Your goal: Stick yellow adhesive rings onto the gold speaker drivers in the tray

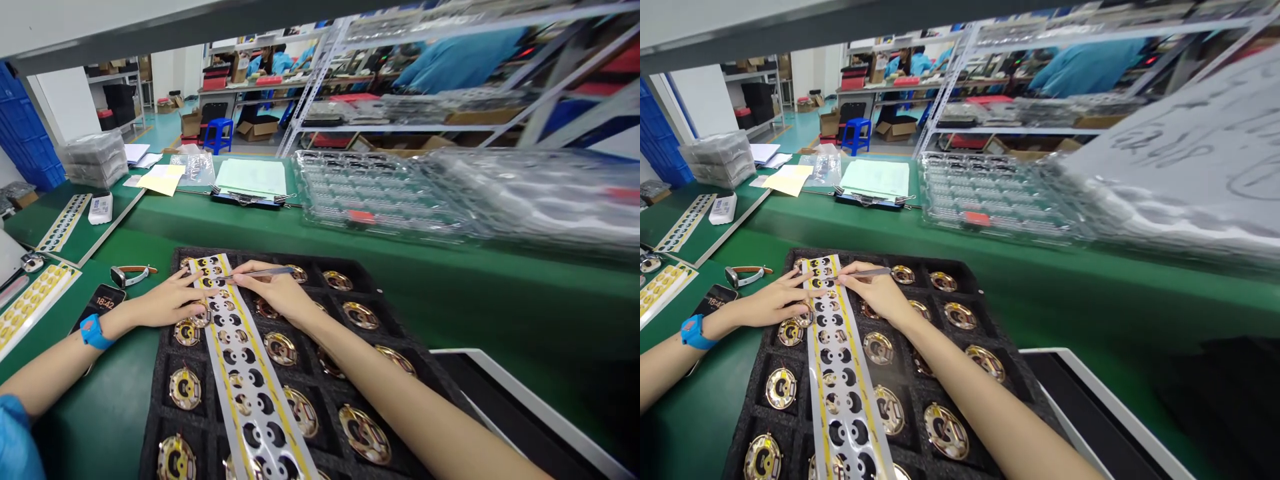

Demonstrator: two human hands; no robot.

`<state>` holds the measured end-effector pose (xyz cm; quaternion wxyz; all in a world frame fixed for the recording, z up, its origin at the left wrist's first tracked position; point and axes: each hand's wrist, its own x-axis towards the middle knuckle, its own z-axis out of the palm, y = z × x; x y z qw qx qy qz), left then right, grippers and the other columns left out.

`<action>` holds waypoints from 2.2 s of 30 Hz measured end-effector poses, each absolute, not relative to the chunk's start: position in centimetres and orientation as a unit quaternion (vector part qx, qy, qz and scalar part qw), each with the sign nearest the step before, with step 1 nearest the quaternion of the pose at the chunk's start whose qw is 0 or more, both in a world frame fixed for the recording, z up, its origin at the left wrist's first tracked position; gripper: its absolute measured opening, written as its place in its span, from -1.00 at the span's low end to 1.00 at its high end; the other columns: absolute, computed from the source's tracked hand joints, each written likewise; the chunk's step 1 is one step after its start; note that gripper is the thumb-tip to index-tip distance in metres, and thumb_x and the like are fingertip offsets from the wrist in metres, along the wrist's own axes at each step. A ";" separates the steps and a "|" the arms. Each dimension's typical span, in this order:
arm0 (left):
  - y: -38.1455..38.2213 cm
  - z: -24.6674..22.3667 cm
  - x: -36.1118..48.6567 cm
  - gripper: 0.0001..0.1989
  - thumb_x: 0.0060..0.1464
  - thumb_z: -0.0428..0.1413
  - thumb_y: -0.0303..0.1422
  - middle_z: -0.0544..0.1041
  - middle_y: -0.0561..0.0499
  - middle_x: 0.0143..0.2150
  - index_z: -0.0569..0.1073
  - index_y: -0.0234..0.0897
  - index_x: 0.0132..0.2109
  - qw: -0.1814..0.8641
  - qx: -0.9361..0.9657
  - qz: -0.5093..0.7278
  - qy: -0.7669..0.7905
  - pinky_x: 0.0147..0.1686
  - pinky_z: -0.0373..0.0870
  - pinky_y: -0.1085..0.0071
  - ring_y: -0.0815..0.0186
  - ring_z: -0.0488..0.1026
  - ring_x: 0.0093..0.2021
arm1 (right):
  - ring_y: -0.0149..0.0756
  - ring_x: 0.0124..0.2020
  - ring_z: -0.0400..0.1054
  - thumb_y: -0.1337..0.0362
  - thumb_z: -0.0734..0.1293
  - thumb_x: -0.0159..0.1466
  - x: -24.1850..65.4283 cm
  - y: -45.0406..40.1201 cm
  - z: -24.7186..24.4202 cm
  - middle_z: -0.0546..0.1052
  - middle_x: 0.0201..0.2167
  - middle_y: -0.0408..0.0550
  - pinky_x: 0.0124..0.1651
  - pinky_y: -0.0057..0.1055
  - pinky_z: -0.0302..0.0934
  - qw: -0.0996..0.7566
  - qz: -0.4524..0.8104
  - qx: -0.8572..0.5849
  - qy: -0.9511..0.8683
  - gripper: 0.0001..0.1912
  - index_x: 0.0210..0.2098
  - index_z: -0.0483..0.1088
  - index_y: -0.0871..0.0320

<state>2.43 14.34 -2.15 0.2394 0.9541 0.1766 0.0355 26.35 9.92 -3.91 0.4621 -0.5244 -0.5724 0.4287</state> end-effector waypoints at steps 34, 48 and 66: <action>-0.4 -0.8 0.0 -0.87 0.12 0.13 -0.49 0.59 -0.05 -0.17 0.43 -0.32 -0.15 0.817 0.399 0.268 0.318 -0.25 0.56 0.50 0.31 0.59 -0.14 | -0.36 -0.45 0.56 0.01 0.49 0.07 21.5 -4.3 -0.5 0.64 -0.49 -0.15 -0.33 -0.64 0.43 0.570 0.492 -0.500 -0.427 -0.85 -0.48 0.59 -0.10; -0.3 -1.0 -0.2 -0.68 0.09 0.23 -0.17 0.59 -0.02 -0.30 0.43 -0.35 -0.18 0.862 0.339 0.228 0.301 -0.41 0.55 0.52 0.33 0.61 -0.33 | -0.41 -0.40 0.57 0.07 0.45 0.14 21.7 -5.2 -1.2 0.65 -0.45 -0.22 -0.26 -0.64 0.44 0.561 0.500 -0.493 -0.438 -0.95 -0.40 0.58 -0.19; 0.1 -0.6 -0.3 -0.82 0.24 0.08 -0.39 0.60 -0.07 -0.19 0.45 -0.33 -0.05 0.872 0.308 0.238 0.295 -0.17 0.56 0.38 0.27 0.60 -0.14 | -0.27 -0.44 0.57 0.04 0.48 0.09 21.3 -5.7 -1.2 0.64 -0.46 -0.13 -0.33 -0.49 0.49 0.571 0.488 -0.521 -0.405 -0.92 -0.43 0.58 -0.17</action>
